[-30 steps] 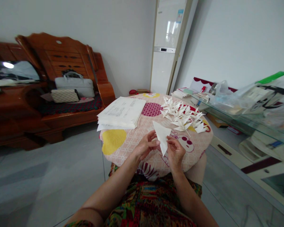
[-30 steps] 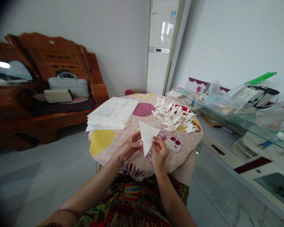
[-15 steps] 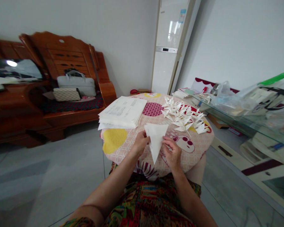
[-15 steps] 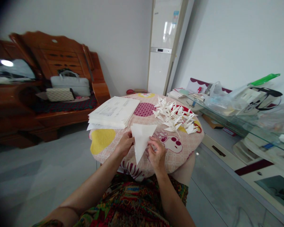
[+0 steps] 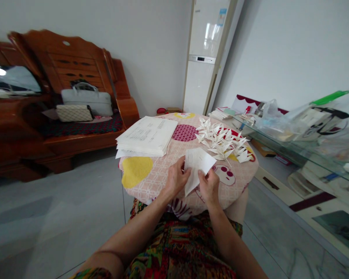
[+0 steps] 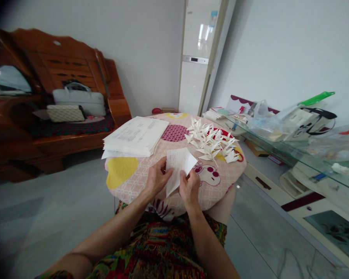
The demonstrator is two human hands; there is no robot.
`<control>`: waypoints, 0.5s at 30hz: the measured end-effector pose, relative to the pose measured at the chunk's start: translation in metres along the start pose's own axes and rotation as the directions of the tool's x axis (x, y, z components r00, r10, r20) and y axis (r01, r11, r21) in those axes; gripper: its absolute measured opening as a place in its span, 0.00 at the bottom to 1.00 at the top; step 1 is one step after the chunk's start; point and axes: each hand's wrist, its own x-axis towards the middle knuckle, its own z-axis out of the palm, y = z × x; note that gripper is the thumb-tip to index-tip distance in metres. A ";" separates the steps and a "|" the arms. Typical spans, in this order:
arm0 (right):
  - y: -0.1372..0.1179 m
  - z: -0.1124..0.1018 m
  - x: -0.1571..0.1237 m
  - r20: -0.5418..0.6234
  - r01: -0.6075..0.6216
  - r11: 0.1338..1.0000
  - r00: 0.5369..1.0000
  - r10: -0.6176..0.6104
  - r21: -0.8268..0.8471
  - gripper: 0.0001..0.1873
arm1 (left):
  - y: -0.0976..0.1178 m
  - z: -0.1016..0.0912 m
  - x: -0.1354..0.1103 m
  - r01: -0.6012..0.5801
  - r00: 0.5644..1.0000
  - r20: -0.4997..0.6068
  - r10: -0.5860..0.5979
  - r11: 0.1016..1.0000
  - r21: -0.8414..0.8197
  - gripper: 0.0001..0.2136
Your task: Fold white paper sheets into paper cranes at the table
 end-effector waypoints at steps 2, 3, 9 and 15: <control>0.008 -0.003 0.008 -0.054 -0.047 0.998 0.997 0.049 0.043 0.15 | -0.005 -0.005 0.005 0.072 0.996 -0.035 -0.078 0.988 -0.138 0.28; 0.013 -0.004 0.012 -0.071 -0.073 0.994 0.994 0.079 0.085 0.16 | -0.009 -0.008 0.006 0.102 0.993 -0.035 -0.112 0.973 -0.205 0.31; 0.039 -0.007 0.023 -0.065 -0.133 0.946 0.985 0.159 0.296 0.47 | -0.035 -0.031 0.004 0.240 0.969 -0.040 -0.246 0.964 -0.112 0.41; 0.033 -0.011 0.019 0.139 -0.250 0.937 0.965 0.222 0.245 0.52 | -0.037 -0.038 0.004 -0.032 0.999 -0.009 0.037 0.951 0.309 0.41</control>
